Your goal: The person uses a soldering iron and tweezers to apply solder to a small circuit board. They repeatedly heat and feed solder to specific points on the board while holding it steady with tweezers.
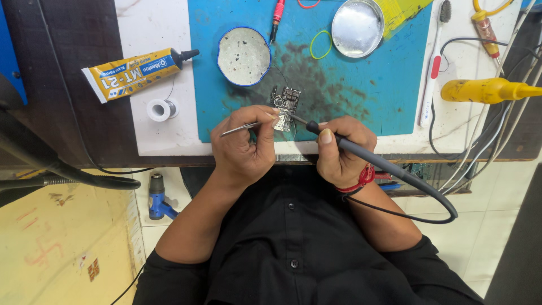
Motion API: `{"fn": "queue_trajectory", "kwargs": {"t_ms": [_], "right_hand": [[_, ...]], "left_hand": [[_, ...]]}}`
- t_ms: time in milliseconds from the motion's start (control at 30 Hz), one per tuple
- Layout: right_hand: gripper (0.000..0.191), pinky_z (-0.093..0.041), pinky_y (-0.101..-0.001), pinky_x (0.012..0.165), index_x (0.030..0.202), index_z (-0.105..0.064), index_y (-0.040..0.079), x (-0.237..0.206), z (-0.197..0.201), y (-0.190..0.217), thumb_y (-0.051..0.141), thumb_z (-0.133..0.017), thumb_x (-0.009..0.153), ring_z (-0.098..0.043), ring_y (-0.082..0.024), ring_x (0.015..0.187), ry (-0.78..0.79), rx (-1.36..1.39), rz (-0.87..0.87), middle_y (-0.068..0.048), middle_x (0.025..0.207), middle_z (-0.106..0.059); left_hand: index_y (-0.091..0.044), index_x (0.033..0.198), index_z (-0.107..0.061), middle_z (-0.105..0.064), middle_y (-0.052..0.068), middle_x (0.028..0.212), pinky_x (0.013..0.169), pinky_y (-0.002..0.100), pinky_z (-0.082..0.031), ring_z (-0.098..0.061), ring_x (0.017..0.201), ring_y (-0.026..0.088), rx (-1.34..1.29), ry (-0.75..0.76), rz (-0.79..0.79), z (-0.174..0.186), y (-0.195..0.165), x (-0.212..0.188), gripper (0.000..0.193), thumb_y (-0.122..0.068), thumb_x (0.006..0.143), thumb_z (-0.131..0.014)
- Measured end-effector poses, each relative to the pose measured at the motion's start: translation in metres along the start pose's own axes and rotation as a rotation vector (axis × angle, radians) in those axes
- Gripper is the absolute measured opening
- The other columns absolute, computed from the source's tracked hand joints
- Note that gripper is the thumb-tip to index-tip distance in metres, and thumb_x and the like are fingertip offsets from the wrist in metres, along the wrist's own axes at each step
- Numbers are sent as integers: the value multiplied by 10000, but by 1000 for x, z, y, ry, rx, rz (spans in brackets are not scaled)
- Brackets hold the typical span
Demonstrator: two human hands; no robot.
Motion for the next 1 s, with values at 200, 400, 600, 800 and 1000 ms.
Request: {"fn": "queue_trajectory", "kwargs": {"t_ms": [200,400,600,800,1000], "right_hand": [[96,-494,-262,589,1003,-589,4,0,1,0,78,-587,1063,-632,-154,653,15,-1,19,-68,763,-633],[101,-499,-263,600,991,-583,11,0,2,1,82,-588,1063,-628,-159,657,24,-11,15,-68,753,-632],[108,-498,-264,602,990,-596,13,0,2,1,90,-590,1065,-623,-155,649,25,-12,1,-55,737,-629],[116,-498,-257,594,994,-605,7,-1,2,0,94,-586,1069,-630,-151,650,12,0,-4,-70,752,-633],[121,-494,-253,577,986,-603,2,-3,0,-2,96,-590,1059,-617,-148,631,-5,26,-37,-69,742,-627]], "left_hand": [[-64,1051,-546,-751,89,1018,701,276,-589,-763,821,188,10,-1,-1,0,0,0,188,9,1006,-714],[-64,1057,-545,-749,87,1024,716,278,-592,-767,842,197,12,-5,-10,0,0,-1,184,10,1011,-707],[-63,1050,-543,-750,87,1011,702,277,-585,-757,812,191,17,0,-10,0,0,-1,186,8,1003,-708],[-65,1057,-542,-746,90,1018,727,279,-600,-769,853,201,8,0,-13,0,0,-1,183,4,1012,-705],[-62,1060,-549,-748,92,1024,735,280,-610,-774,868,202,-7,-4,0,-1,1,-1,181,8,1014,-709]]}}
Point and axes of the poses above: each hand's wrist, its own x-axis towards the middle knuckle, its own z-axis out of the back of the hand, y = z × x, the point moved 3 cm from there along x, towards the middle knuckle
